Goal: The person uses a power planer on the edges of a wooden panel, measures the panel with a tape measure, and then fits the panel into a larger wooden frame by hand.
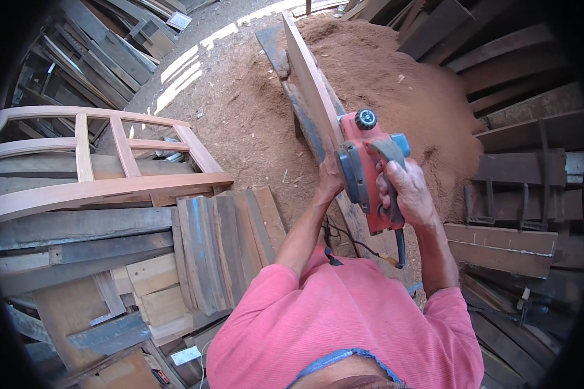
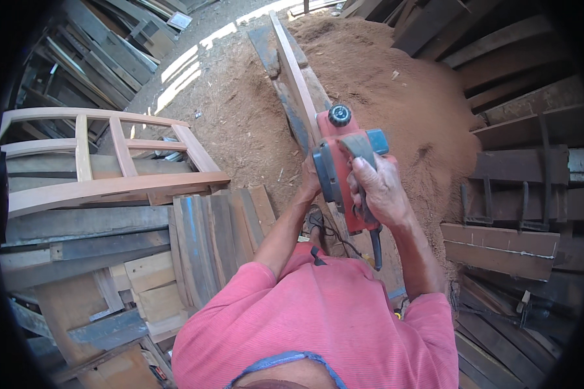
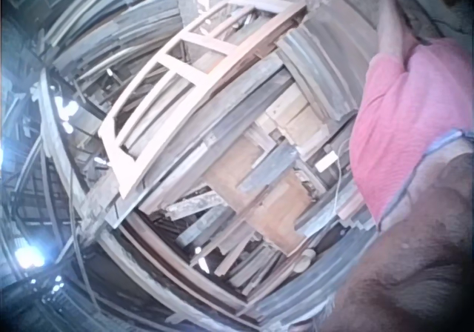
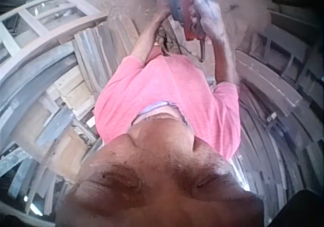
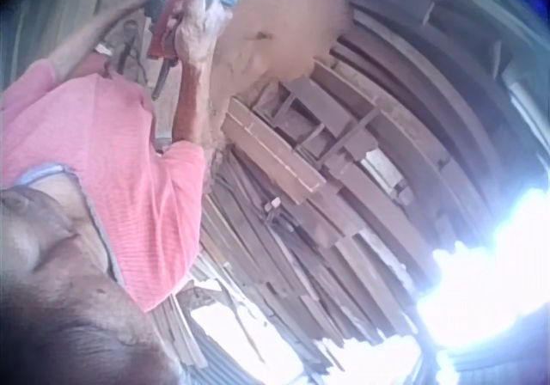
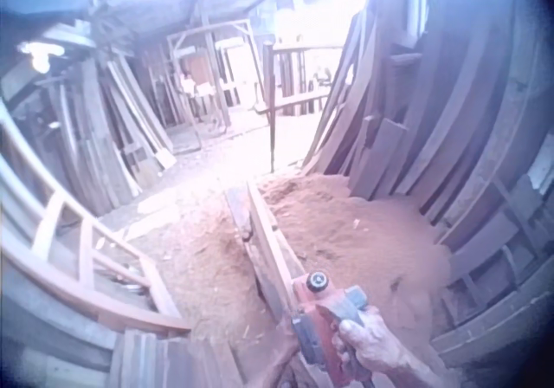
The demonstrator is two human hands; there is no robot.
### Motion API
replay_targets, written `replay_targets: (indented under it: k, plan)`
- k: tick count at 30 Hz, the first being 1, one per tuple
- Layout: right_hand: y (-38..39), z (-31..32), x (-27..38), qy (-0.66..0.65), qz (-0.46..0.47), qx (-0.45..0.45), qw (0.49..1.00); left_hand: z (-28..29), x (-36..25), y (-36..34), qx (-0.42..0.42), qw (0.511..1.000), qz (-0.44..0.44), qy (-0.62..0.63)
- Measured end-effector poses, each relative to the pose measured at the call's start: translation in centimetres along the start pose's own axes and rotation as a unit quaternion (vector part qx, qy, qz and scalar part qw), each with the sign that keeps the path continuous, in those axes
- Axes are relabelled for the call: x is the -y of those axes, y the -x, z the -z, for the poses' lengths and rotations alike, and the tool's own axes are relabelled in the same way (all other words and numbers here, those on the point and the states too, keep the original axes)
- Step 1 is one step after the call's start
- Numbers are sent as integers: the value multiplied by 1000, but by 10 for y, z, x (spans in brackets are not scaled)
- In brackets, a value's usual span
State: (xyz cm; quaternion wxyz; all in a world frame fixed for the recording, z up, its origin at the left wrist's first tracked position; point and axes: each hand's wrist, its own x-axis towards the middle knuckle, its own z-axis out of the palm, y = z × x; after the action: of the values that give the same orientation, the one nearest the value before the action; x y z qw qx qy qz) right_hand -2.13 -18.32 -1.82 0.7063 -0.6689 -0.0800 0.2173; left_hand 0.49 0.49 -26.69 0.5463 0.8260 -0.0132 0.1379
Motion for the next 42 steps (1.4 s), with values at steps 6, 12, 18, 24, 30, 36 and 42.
replay_targets:
  k: [6,12,18,24,30,36,42]
  plan:
    - [37,-16,-4,33,-29,44,998,-13,50,7,4,982,74,175]
    - [21,-29,-6,39,-51,22,998,-7,31,13,55,984,65,159]
    - [-57,-37,3,74,-18,3,997,3,14,10,97,988,42,117]
    - [-143,-45,20,78,-3,-38,996,12,-5,5,80,997,19,-8]
    - [-232,-52,29,115,2,-49,992,1,2,-2,51,995,88,-1]
    - [-320,-57,45,116,22,-47,992,17,-22,-6,11,998,22,-57]
    - [-395,-65,62,96,40,-35,994,11,-15,-5,3,999,5,-50]
